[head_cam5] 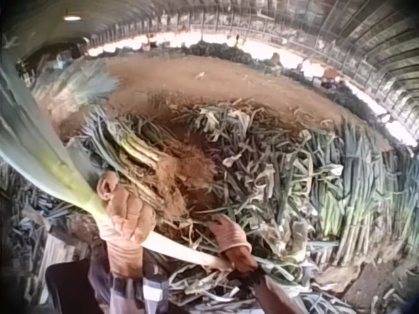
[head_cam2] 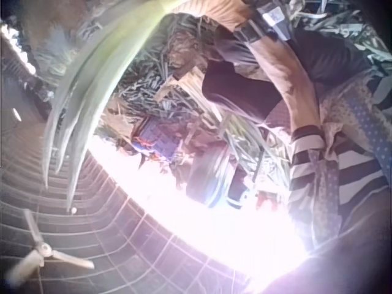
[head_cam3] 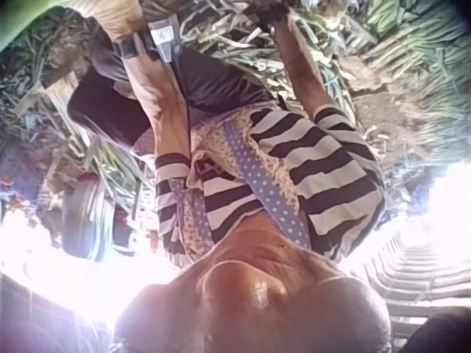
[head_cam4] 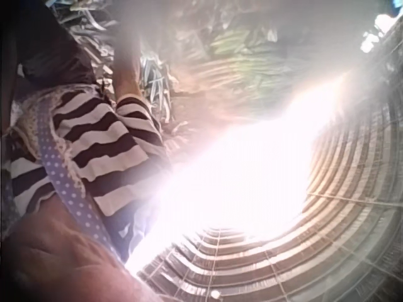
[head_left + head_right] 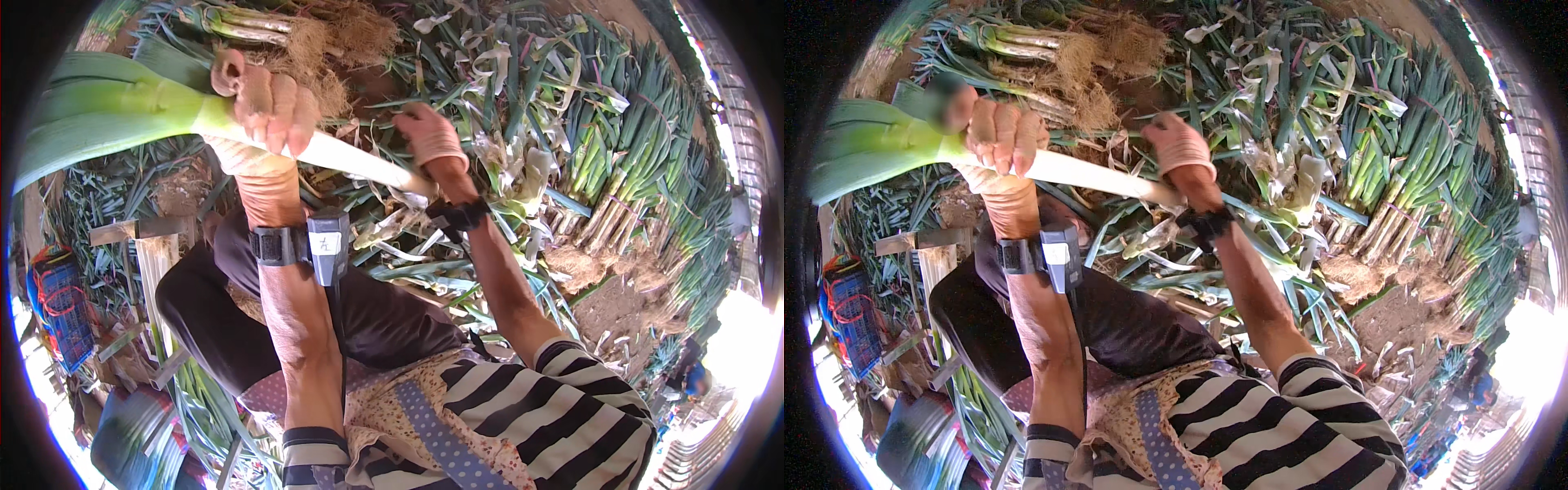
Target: Peeling the outer layers of leeks and placing them into a trimming and bundling guide.
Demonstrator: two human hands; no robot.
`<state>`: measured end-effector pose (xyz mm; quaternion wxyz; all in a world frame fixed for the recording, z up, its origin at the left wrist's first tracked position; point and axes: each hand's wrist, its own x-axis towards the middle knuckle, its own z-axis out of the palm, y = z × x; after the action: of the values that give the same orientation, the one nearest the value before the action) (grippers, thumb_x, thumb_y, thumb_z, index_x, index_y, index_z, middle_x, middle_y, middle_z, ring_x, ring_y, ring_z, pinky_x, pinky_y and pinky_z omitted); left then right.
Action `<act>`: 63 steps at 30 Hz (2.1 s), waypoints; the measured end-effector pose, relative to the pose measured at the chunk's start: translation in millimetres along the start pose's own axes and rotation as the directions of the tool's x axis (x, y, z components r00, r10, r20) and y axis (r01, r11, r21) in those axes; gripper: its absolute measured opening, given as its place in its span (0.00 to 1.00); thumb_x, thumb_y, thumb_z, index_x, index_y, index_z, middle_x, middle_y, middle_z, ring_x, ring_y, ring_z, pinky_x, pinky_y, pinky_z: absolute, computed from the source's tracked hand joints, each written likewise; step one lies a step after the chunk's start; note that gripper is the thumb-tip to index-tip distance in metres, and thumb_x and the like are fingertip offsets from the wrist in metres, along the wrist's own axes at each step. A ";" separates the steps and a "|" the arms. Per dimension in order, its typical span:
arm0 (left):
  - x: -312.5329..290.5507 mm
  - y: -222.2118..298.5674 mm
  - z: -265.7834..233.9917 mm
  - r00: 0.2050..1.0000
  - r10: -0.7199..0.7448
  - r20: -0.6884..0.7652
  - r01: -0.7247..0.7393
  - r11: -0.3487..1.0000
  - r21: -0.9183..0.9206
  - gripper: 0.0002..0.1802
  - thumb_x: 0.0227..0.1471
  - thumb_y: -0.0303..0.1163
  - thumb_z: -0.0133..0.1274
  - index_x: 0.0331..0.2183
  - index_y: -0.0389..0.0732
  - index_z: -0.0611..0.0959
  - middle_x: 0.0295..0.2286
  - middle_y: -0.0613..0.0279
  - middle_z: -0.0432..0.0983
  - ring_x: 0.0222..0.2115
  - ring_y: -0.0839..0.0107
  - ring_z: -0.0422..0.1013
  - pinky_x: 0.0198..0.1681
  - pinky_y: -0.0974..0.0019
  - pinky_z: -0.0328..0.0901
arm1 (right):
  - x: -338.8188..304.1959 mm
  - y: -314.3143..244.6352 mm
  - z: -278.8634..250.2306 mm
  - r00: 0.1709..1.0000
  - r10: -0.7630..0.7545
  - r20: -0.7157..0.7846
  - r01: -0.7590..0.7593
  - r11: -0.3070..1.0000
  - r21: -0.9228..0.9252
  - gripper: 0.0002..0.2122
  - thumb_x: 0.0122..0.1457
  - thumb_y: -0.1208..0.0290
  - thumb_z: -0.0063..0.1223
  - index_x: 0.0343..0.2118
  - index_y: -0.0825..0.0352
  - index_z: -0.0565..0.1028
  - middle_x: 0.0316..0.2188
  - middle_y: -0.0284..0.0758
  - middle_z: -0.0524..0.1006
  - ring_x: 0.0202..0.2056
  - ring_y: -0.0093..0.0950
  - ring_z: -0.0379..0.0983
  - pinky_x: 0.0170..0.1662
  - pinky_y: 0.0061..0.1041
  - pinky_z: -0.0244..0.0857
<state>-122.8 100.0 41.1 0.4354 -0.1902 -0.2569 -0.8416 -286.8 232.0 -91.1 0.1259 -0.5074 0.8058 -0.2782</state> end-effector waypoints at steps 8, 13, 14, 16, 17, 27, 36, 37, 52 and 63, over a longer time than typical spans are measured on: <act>-0.5 0.7 -9.6 1.000 -0.003 0.000 0.003 1.000 -0.029 0.10 0.60 0.35 0.39 0.30 0.40 0.69 0.12 0.72 0.60 0.09 0.81 0.58 0.08 0.77 0.58 | -38.2 -58.5 -69.6 0.958 -0.239 -0.159 0.286 0.822 0.492 0.16 0.53 0.70 0.57 0.45 0.68 0.74 0.35 0.29 0.77 0.32 0.19 0.72 0.30 0.18 0.67; -0.4 8.0 -17.7 0.995 -0.054 0.089 0.066 0.988 -0.141 0.11 0.60 0.35 0.38 0.28 0.39 0.69 0.10 0.72 0.58 0.07 0.82 0.56 0.06 0.78 0.55 | -27.8 -66.4 -66.4 0.795 -0.571 0.205 0.512 0.813 0.278 0.11 0.52 0.69 0.57 0.39 0.55 0.78 0.35 0.30 0.77 0.35 0.27 0.75 0.34 0.22 0.72; 2.3 12.1 -18.5 0.990 -0.053 0.134 0.072 0.986 -0.149 0.12 0.60 0.35 0.38 0.28 0.38 0.68 0.09 0.72 0.59 0.07 0.82 0.57 0.06 0.78 0.56 | -24.5 -55.3 -67.1 0.624 -0.760 0.184 0.741 0.650 0.170 0.06 0.53 0.72 0.56 0.34 0.62 0.78 0.36 0.35 0.76 0.33 0.27 0.74 0.33 0.20 0.69; 2.7 -15.8 -28.7 0.989 -0.052 0.141 0.082 0.973 -0.214 0.12 0.59 0.35 0.39 0.27 0.38 0.68 0.09 0.71 0.60 0.06 0.83 0.58 0.06 0.79 0.56 | -47.8 -18.4 -73.6 0.835 -0.509 0.209 0.465 0.855 0.229 0.06 0.52 0.68 0.56 0.31 0.64 0.77 0.26 0.32 0.76 0.26 0.21 0.71 0.28 0.18 0.66; 3.8 4.8 -17.2 0.990 -0.046 0.136 0.068 0.984 -0.167 0.12 0.59 0.35 0.39 0.27 0.38 0.68 0.09 0.71 0.60 0.06 0.83 0.58 0.06 0.79 0.56 | -54.6 -32.8 -72.2 0.910 -0.352 0.218 0.257 0.892 0.371 0.07 0.52 0.67 0.56 0.30 0.64 0.77 0.22 0.31 0.75 0.22 0.19 0.69 0.25 0.18 0.64; 0.0 12.5 -19.7 0.993 -0.104 0.056 0.105 0.995 -0.003 0.10 0.58 0.36 0.43 0.29 0.40 0.69 0.10 0.73 0.61 0.08 0.83 0.58 0.07 0.79 0.57 | -150.8 13.8 -81.6 0.682 0.572 0.456 -0.708 0.362 0.606 0.09 0.53 0.66 0.56 0.26 0.68 0.75 0.12 0.26 0.66 0.13 0.15 0.58 0.15 0.17 0.49; 5.3 45.5 -43.5 0.995 -0.100 -0.005 0.100 0.995 -0.014 0.16 0.57 0.42 0.44 0.26 0.40 0.70 0.11 0.70 0.60 0.10 0.81 0.59 0.12 0.76 0.62 | -184.7 44.8 -80.3 0.543 0.765 0.346 -0.830 0.429 0.356 0.11 0.53 0.64 0.58 0.31 0.68 0.77 0.14 0.29 0.68 0.16 0.19 0.61 0.20 0.20 0.54; 6.9 51.5 -45.7 0.997 -0.072 -0.033 0.072 0.997 0.010 0.16 0.57 0.43 0.44 0.27 0.40 0.70 0.11 0.70 0.60 0.10 0.81 0.59 0.13 0.75 0.63 | -188.3 50.8 -76.5 0.548 0.759 0.350 -0.828 0.434 0.356 0.11 0.53 0.64 0.58 0.31 0.68 0.77 0.14 0.29 0.68 0.16 0.19 0.61 0.20 0.20 0.54; 1.3 41.6 -71.8 0.954 0.058 -0.294 -0.025 0.993 0.116 0.20 0.60 0.49 0.38 0.33 0.40 0.68 0.14 0.66 0.60 0.14 0.75 0.62 0.18 0.72 0.66 | -96.7 -36.5 -96.8 0.949 -0.316 -0.024 0.308 0.937 -0.165 0.24 0.44 0.57 0.64 0.44 0.62 0.74 0.38 0.39 0.75 0.35 0.29 0.75 0.34 0.28 0.69; -11.1 51.6 -61.1 0.613 0.413 -0.673 0.182 0.756 0.629 0.21 0.56 0.45 0.49 0.39 0.35 0.69 0.32 0.59 0.69 0.32 0.69 0.68 0.39 0.67 0.68 | -169.5 45.3 -78.2 0.856 0.470 0.214 -0.454 0.883 -0.121 0.16 0.53 0.60 0.58 0.41 0.63 0.75 0.31 0.39 0.76 0.33 0.26 0.72 0.37 0.23 0.67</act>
<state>-79.7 45.3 0.2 0.5967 0.3389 -0.2993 -0.6629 -281.7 422.5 -67.0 0.2673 -0.3325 0.8918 -0.1504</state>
